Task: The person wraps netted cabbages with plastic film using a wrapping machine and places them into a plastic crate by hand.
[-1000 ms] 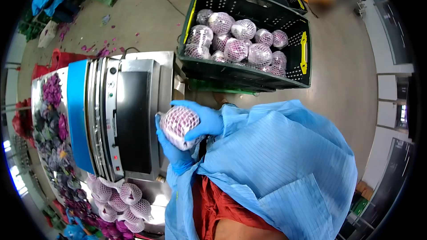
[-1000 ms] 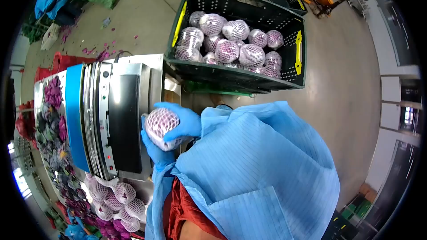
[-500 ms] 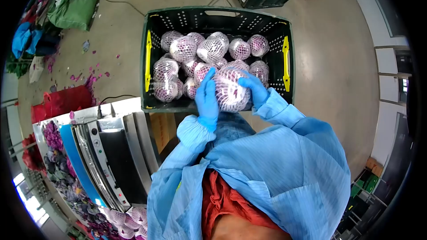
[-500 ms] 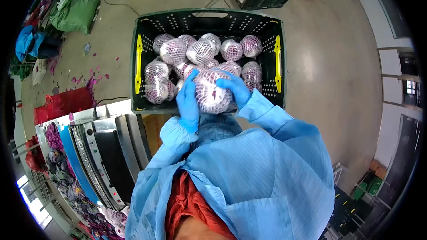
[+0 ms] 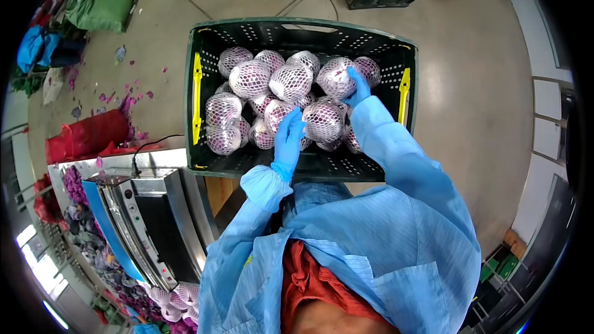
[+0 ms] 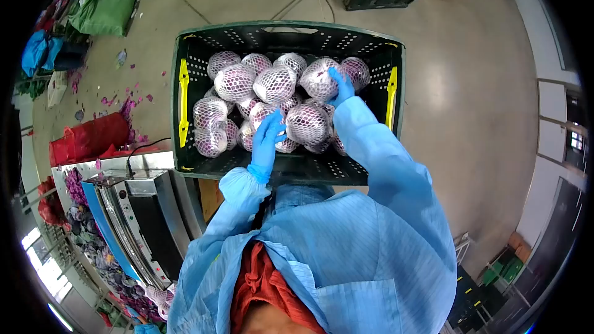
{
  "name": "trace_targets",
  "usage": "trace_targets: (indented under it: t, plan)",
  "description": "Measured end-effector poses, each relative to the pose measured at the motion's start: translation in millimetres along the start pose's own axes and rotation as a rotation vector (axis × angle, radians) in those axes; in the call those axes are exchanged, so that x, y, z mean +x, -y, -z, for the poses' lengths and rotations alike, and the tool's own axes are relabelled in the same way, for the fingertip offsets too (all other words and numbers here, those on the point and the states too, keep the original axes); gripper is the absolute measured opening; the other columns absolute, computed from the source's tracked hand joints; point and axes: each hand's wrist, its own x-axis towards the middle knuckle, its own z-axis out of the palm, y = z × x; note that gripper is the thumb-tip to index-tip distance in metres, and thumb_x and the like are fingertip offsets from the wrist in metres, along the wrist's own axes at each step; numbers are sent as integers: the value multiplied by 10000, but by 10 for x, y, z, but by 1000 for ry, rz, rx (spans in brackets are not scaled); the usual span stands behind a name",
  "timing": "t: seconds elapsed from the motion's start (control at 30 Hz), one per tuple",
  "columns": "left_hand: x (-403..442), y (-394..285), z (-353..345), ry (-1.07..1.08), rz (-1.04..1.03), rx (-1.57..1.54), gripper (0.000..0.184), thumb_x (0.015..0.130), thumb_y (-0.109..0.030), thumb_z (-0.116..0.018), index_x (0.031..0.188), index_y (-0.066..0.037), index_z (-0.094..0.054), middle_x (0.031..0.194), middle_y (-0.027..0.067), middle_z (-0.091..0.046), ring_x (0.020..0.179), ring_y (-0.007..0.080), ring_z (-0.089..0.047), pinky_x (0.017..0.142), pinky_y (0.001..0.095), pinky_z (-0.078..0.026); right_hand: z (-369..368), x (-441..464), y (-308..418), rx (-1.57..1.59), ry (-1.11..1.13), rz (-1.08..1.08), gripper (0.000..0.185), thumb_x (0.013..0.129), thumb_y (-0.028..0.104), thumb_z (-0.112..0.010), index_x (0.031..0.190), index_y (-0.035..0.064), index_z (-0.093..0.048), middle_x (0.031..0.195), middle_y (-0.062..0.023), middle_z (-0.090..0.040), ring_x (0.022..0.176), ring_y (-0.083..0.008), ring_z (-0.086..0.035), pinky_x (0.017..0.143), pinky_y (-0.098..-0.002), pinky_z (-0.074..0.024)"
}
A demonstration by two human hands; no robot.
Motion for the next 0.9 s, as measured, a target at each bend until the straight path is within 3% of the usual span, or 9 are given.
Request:
trace_targets:
  t: [0.1,0.23,0.37,0.5,0.67,0.77,0.8,0.83,0.9]
  plan:
    - [-190,-81,131,-42,88,29,362,968,-240,-497,1269,-48,-560,1235,88,-590,1007,170,-598,866,320,-495,78,69,-531,-333,36,508,803,796,204,-758,1455,209,-298,1345,-91,-476,1181,-272,-510,904,-475,-486]
    - [-408,-227,163,-82,114,4,332,969,-206,-471,1211,-12,-588,1140,91,-641,949,166,-619,845,314,-511,-229,-466,-350,-249,-15,277,853,827,147,-729,1497,254,-214,1421,-99,-395,1255,-263,-433,1001,-429,-421]
    - [-502,-300,141,-99,107,-42,324,965,-190,-469,1195,0,-596,1123,101,-645,945,169,-623,847,316,-513,-5,-118,-485,-428,67,552,875,834,187,-726,1509,164,-170,1478,-132,-309,1324,-292,-352,1085,-393,-333]
    - [-617,-466,147,-98,56,-17,320,964,-188,-477,1196,-3,-598,1120,106,-644,949,171,-624,849,318,-511,-42,-359,-491,-1204,-241,918,878,861,271,-672,1499,28,-120,1497,-254,-209,1363,-385,-264,1135,-426,-220]
    - [-797,-542,324,-151,-13,-41,326,970,-205,-472,1190,0,-597,1131,133,-652,948,187,-639,842,320,-510,-176,-432,-719,-1128,-265,1074,902,840,233,-656,1498,5,-82,1414,-319,-286,1288,-468,-323,1100,-471,-259]
    - [-909,-556,432,-200,-33,-72,331,972,-201,-463,1199,3,-589,1130,131,-652,946,186,-639,839,320,-511,-246,-530,-630,-1350,-398,905,949,800,278,-694,1500,24,-105,1412,-315,-284,1277,-474,-331,1071,-490,-295]
    - [-957,-560,470,-219,-37,-81,337,971,-194,-462,1214,9,-578,1132,132,-651,948,185,-639,839,312,-509,-217,-475,-593,-1463,-417,1119,954,769,309,-718,1495,42,-160,1416,-302,-291,1273,-466,-342,1051,-502,-314]
    - [-991,-582,507,-237,-54,-99,338,970,-192,-462,1214,12,-577,1132,132,-651,949,185,-638,840,309,-508,-490,-741,-532,-1617,-523,1059,908,770,296,-714,1489,65,-209,1417,-285,-309,1282,-456,-337,1058,-509,-301]
    - [-1123,-615,574,-276,-78,-137,339,970,-187,-461,1216,16,-575,1134,133,-651,952,184,-637,843,303,-505,-778,-922,-508,-1659,-310,1175,877,766,271,-714,1485,89,-246,1413,-272,-324,1294,-452,-323,1074,-513,-282]
